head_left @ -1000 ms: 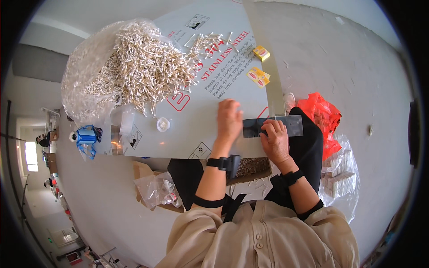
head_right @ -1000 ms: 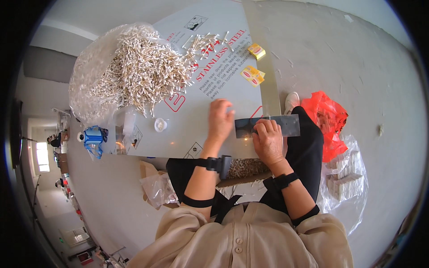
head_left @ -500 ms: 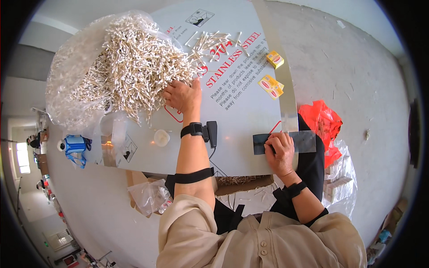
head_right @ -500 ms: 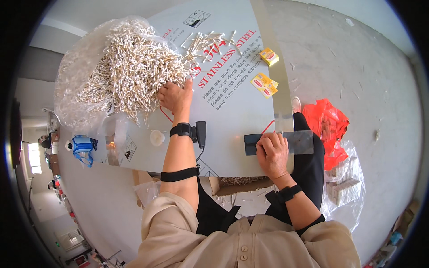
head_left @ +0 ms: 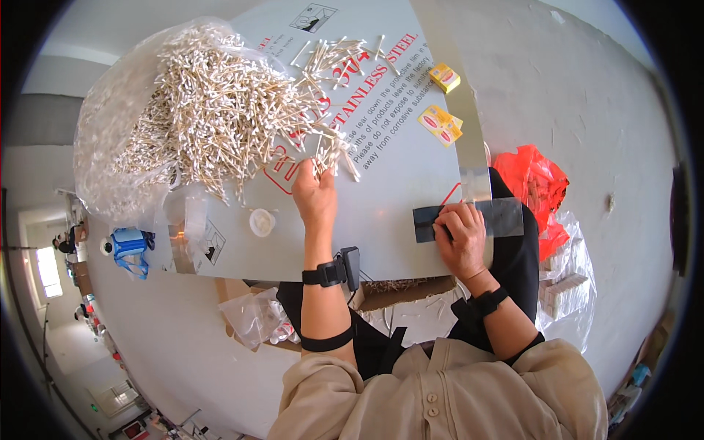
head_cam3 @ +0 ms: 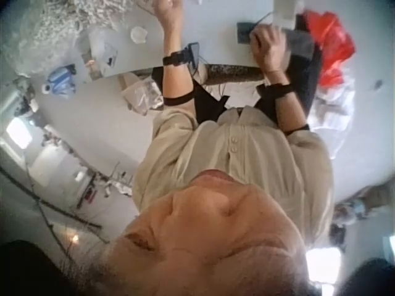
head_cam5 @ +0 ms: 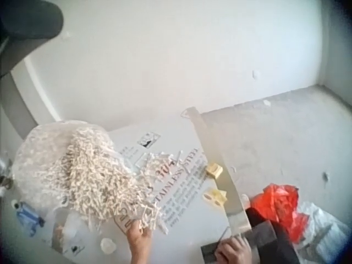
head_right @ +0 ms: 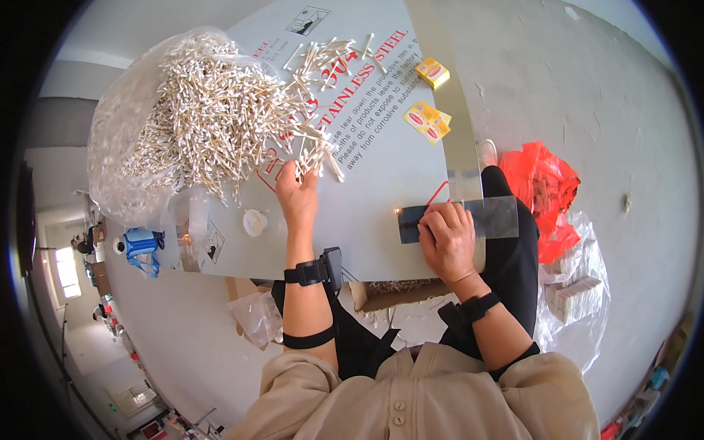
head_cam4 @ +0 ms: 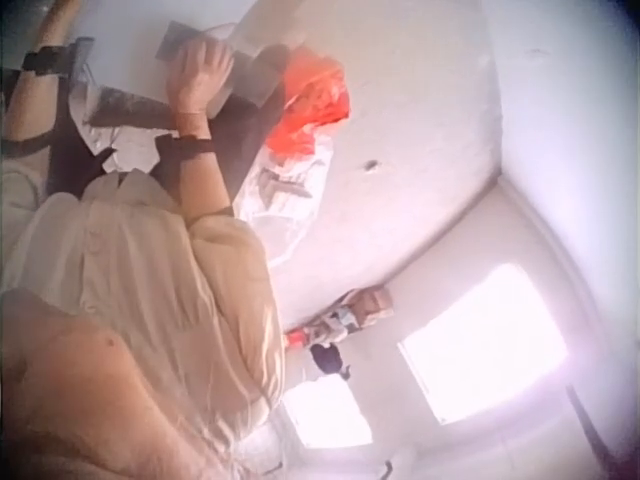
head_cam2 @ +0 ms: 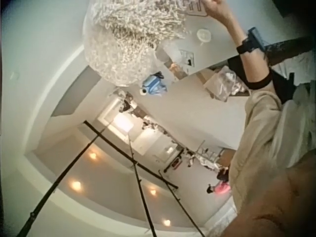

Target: The recorder is manually picking up cotton swabs, aligning them, and placing them into small plastic packaging sleeves.

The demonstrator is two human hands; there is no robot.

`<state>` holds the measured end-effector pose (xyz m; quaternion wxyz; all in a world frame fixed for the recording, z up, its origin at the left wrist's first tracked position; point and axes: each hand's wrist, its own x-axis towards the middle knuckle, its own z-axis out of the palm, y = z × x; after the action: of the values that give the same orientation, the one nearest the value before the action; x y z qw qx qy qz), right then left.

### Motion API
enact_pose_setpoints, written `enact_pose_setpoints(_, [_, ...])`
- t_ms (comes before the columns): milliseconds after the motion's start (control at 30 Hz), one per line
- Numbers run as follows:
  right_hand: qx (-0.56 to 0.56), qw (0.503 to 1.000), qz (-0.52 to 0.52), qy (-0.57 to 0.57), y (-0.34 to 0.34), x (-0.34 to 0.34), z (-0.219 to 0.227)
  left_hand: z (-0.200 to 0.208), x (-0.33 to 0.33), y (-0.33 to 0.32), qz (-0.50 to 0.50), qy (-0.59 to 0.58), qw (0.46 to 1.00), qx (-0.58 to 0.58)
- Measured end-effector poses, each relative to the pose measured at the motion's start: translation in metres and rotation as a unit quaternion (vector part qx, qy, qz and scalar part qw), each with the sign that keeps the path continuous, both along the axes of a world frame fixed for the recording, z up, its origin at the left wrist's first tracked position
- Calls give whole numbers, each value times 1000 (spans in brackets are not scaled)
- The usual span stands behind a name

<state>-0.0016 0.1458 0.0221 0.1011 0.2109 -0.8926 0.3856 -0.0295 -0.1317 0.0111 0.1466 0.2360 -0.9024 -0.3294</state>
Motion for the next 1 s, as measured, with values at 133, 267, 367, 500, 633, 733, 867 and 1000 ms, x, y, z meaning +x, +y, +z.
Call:
enact_pose_setpoints(133, [-9, 1000, 2, 6, 0, -1, -1, 8, 9, 1, 9, 69, 962, 262])
enact_pose_setpoints(267, [-9, 1000, 1, -1, 1, 0, -1, 22, 15, -9, 34, 79, 894, 439])
enact_pose_setpoints(367, [-14, 1000, 0, 0, 2, 0, -1, 23, 21, -18, 31, 101, 868, 484])
enact_pose_setpoints(500, [-12, 1000, 2, -1, 3, 0, -2, 24, 29, -18, -14, 99, 887, 451])
enact_pose_setpoints(633, [-17, 999, -1, -29, 2, 0, 1, 19, 35, -13, 35, 44, 977, 206])
enact_pose_setpoints(733, [-50, 992, -22, -114, -8, -5, 6, 12, 47, -16, 66, -12, 985, 157])
enact_pose_setpoints(867, [-67, 991, 19, -115, -43, -34, 13, 6, 62, -4, 53, -10, 994, 90])
enact_pose_setpoints(1000, [9, 996, 60, -64, -91, -57, 19, -7, 76, -9, 68, 96, 971, 210])
